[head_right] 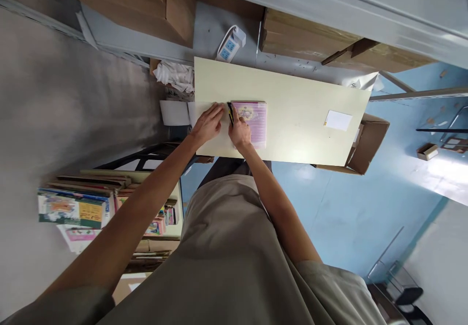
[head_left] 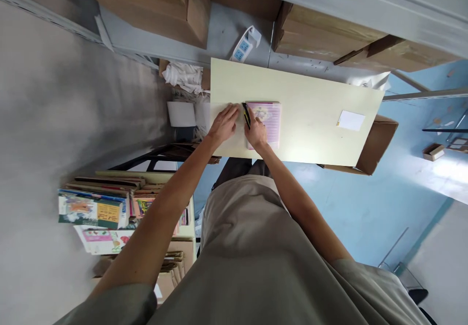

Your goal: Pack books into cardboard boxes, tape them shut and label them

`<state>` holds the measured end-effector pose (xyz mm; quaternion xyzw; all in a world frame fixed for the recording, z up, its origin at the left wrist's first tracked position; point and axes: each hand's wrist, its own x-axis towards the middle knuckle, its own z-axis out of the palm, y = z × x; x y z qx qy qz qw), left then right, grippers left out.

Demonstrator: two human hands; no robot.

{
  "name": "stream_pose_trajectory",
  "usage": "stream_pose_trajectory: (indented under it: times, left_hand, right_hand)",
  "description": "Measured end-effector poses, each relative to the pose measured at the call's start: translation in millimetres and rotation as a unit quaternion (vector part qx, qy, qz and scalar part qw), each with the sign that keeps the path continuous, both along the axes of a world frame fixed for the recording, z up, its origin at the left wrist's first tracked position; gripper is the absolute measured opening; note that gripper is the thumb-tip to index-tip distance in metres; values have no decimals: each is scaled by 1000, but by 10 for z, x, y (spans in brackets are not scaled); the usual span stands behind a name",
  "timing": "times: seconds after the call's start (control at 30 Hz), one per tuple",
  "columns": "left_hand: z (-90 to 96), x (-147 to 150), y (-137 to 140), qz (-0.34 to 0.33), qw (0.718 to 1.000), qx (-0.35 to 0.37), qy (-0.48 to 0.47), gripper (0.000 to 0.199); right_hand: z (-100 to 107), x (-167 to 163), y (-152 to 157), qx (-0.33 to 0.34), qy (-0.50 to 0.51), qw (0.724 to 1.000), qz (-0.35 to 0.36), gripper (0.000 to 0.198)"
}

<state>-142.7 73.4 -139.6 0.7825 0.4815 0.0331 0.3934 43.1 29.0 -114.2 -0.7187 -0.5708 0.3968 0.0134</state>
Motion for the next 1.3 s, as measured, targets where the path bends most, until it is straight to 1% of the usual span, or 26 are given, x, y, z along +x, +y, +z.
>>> stream_pose_trajectory:
  times: [0.13,0.23,0.4,0.6,0.73,0.83,0.97,1.0,1.13,1.2,1.3]
  left_hand:
    - [-4,-11,-18,-21,1000,0,2,84]
    - [-2,-13,-37,-24,1000,2,-3,87]
    - [-16,-14,-79,-12,1000,6,-23,82]
    - [17,48,-79,16,999,-3,-48,76]
    - [42,67,-63,25,998,-8,-52,76]
    - [40,53,-49,12,999,-6,-37,77]
    - [81,59,-20,-16,1000,-9,18,77]
    - [100,69,-12,-25,999,-11,33,78]
    - [139,117,11,-48,996,-22,78,83]
    - [107,133,18,-50,995,-20,85,86]
    - [20,145,26,-50,995,-13,81,89]
  right_hand:
    - [9,-71,-39,-17,-25,1000,1,80]
    - [4,-109,-51,-18,-30,999,-2,81]
    - [-83,-141,-56,3,-10,999,-34,74]
    - [-213,-168,-77,33,21,997,-59,74]
    - [-251,-192,-87,33,13,998,-52,75]
    - [-240,-201,-108,30,13,998,-48,76]
    - [-121,-206,-176,42,28,997,-50,74]
    - [-64,-206,-201,29,16,999,-43,74]
    - [220,-208,-338,-58,-64,996,8,74]
    - [346,-208,-437,-77,-81,993,26,77]
    - [465,-208,-609,-85,-86,992,42,80]
